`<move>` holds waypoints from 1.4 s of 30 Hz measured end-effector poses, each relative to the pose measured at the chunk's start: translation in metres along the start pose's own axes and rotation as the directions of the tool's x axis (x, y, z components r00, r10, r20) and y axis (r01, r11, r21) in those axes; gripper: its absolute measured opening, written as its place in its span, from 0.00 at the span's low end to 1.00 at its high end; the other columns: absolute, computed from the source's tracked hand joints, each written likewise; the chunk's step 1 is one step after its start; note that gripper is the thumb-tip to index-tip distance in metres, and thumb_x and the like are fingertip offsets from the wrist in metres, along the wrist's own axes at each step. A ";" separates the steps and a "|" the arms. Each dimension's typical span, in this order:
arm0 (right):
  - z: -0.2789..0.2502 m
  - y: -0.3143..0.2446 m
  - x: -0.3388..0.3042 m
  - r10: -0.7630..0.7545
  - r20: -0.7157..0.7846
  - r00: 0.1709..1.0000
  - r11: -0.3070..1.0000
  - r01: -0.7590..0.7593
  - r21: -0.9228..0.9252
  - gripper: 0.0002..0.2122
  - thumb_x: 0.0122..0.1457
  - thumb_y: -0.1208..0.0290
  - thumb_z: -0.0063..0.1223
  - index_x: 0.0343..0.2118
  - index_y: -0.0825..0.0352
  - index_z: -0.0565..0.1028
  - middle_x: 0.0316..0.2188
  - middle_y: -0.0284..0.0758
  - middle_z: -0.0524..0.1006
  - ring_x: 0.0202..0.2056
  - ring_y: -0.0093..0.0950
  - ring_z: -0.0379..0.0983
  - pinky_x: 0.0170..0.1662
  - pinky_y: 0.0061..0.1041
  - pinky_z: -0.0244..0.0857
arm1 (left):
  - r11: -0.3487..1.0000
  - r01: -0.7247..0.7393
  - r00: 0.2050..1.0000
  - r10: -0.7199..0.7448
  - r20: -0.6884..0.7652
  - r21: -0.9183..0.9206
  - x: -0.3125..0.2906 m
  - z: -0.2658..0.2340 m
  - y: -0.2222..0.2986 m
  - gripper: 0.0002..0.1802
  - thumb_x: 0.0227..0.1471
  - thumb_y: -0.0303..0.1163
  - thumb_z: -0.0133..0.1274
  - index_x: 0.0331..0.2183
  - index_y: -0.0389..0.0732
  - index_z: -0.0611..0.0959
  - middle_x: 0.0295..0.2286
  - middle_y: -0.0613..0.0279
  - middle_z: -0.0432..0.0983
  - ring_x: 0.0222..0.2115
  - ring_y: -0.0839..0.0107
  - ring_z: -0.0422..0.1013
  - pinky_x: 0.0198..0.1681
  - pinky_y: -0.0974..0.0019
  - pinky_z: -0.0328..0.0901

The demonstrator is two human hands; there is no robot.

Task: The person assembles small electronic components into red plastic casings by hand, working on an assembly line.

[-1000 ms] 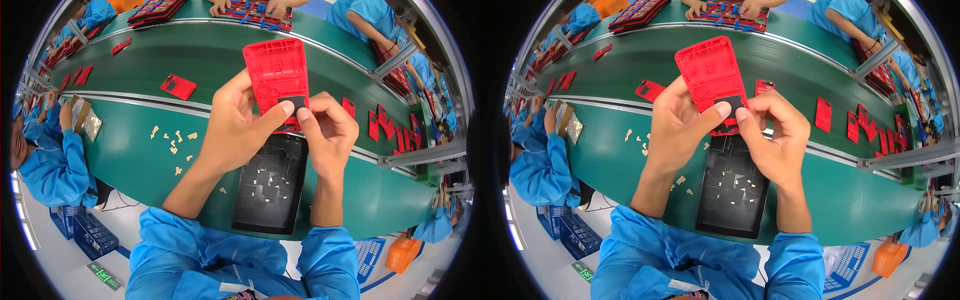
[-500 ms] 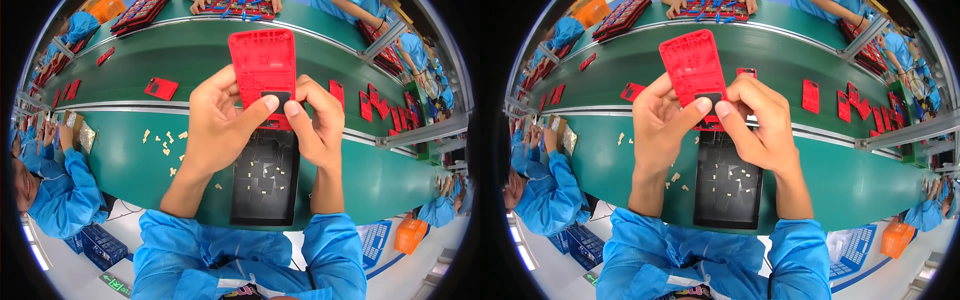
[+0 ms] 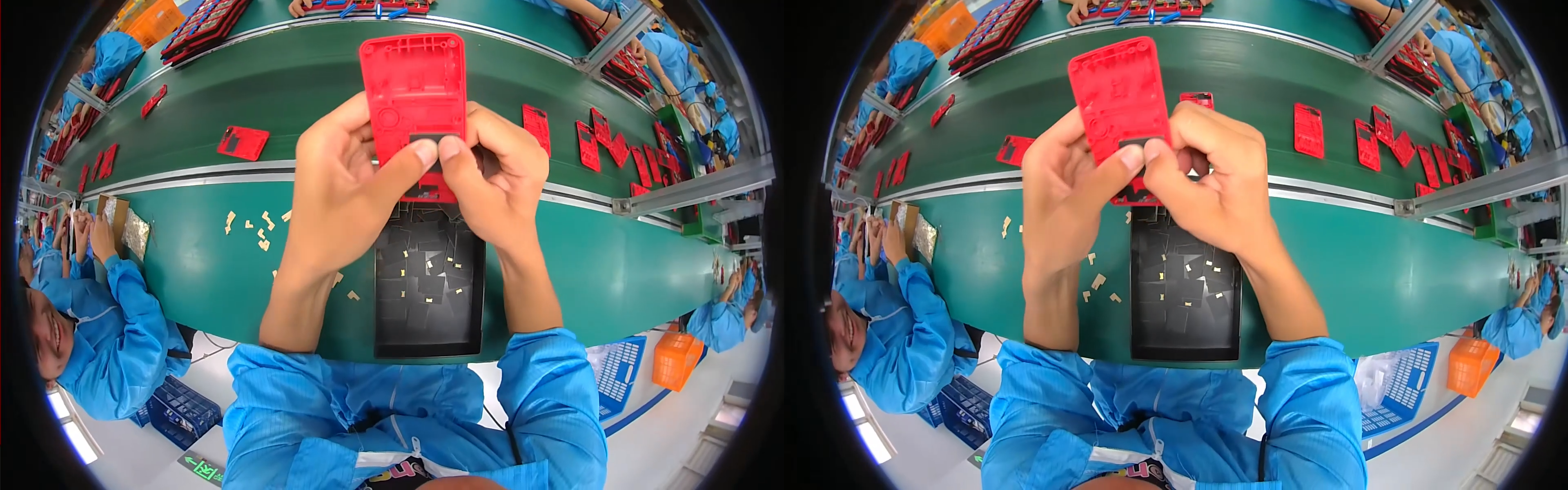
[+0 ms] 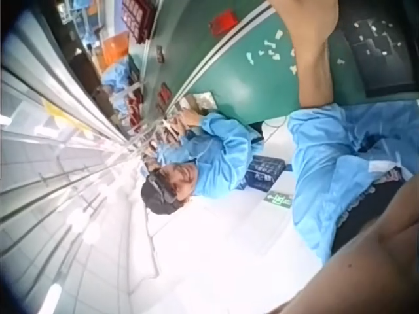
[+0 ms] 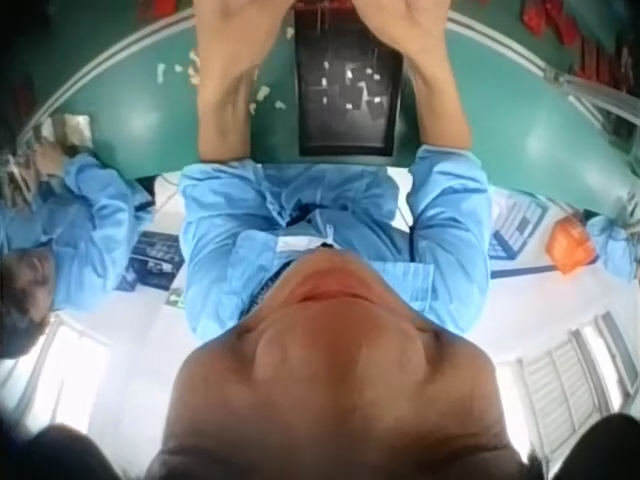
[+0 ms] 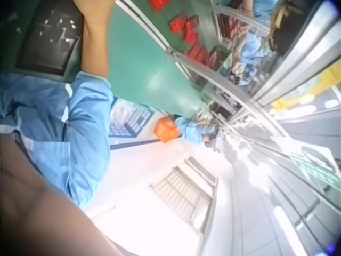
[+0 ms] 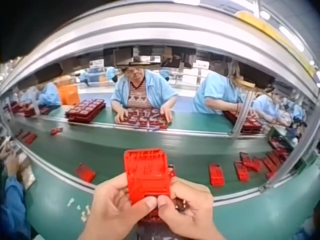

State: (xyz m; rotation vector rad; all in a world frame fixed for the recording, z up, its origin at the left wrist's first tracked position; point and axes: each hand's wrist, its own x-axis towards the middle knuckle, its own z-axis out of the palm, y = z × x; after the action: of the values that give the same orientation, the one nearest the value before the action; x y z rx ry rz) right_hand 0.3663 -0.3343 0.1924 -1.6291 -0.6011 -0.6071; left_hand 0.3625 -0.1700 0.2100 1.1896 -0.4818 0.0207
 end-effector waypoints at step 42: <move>0.027 0.019 -0.026 0.207 -0.010 0.978 0.922 -0.198 -0.334 0.21 0.58 0.69 0.67 0.51 0.73 0.73 0.43 0.43 0.76 0.37 0.31 0.76 0.38 0.28 0.71 | 0.990 0.098 0.961 -0.067 -0.268 0.103 0.032 -0.061 -0.044 0.23 0.59 0.31 0.63 0.53 0.32 0.78 0.38 0.52 0.83 0.36 0.70 0.81 0.39 0.66 0.76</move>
State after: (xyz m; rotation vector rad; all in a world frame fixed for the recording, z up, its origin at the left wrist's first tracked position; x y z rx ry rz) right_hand 0.3622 -0.3114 0.1573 -1.9914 -0.3516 -0.5561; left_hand 0.4242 -0.1399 0.1655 1.2973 -0.1981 0.1354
